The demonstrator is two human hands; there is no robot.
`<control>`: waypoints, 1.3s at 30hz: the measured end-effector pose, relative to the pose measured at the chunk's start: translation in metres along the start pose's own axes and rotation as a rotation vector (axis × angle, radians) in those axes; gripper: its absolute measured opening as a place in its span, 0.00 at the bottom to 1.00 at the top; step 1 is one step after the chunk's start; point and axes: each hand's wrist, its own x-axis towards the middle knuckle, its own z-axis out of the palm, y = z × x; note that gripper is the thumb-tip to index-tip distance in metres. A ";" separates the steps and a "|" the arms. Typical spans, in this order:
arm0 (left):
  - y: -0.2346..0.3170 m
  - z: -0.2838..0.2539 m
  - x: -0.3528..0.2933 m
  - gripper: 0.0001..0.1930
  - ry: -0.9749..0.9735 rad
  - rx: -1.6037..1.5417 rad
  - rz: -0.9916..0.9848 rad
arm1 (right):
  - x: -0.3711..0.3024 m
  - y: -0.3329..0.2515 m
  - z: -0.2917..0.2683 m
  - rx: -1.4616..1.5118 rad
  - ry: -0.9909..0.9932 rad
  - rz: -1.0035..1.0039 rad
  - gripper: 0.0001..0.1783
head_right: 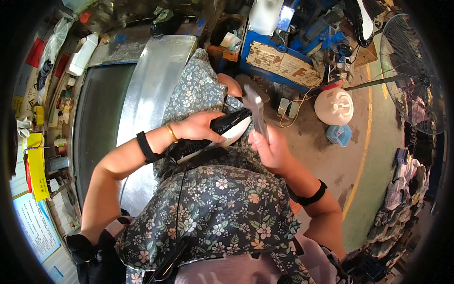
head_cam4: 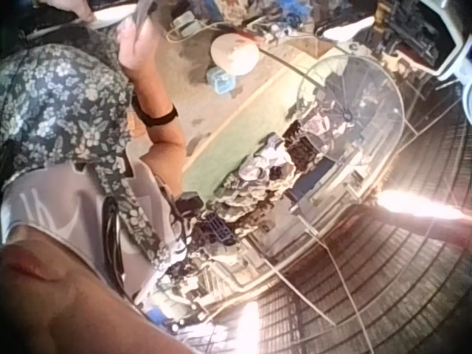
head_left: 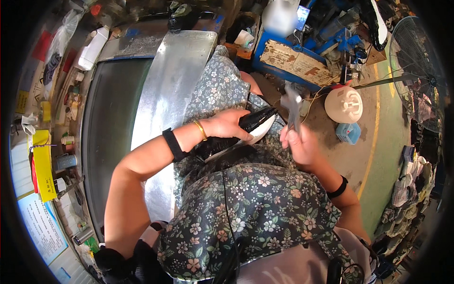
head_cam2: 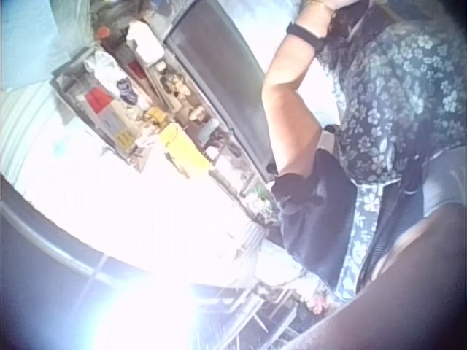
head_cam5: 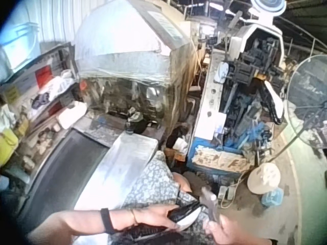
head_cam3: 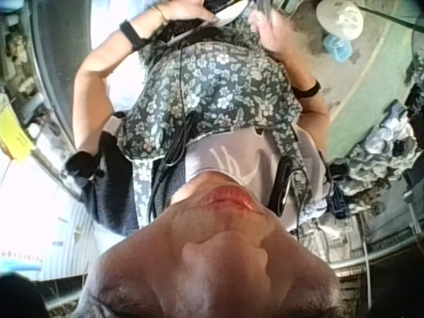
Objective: Applying soles to shoe uppers and preparing them using industrial manufacturing machinery.
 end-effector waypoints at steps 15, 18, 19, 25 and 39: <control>0.002 -0.040 -0.020 0.35 -0.252 -0.234 -0.061 | 0.034 0.028 0.008 -0.090 -0.230 0.288 0.19; 0.016 -0.078 -0.084 0.31 -0.096 -0.374 -0.176 | 0.051 0.012 0.017 -0.199 -0.083 0.118 0.20; 0.012 -0.090 -0.106 0.30 -0.022 -0.350 -0.148 | 0.062 0.003 0.024 -0.352 -0.070 -0.016 0.20; -0.028 -0.073 -0.173 0.50 0.663 0.881 -0.702 | 0.200 0.007 0.125 -0.140 -0.222 0.013 0.17; -0.098 0.013 -0.184 0.42 1.269 -0.312 -0.184 | 0.261 -0.025 0.032 -0.771 -0.182 -0.480 0.25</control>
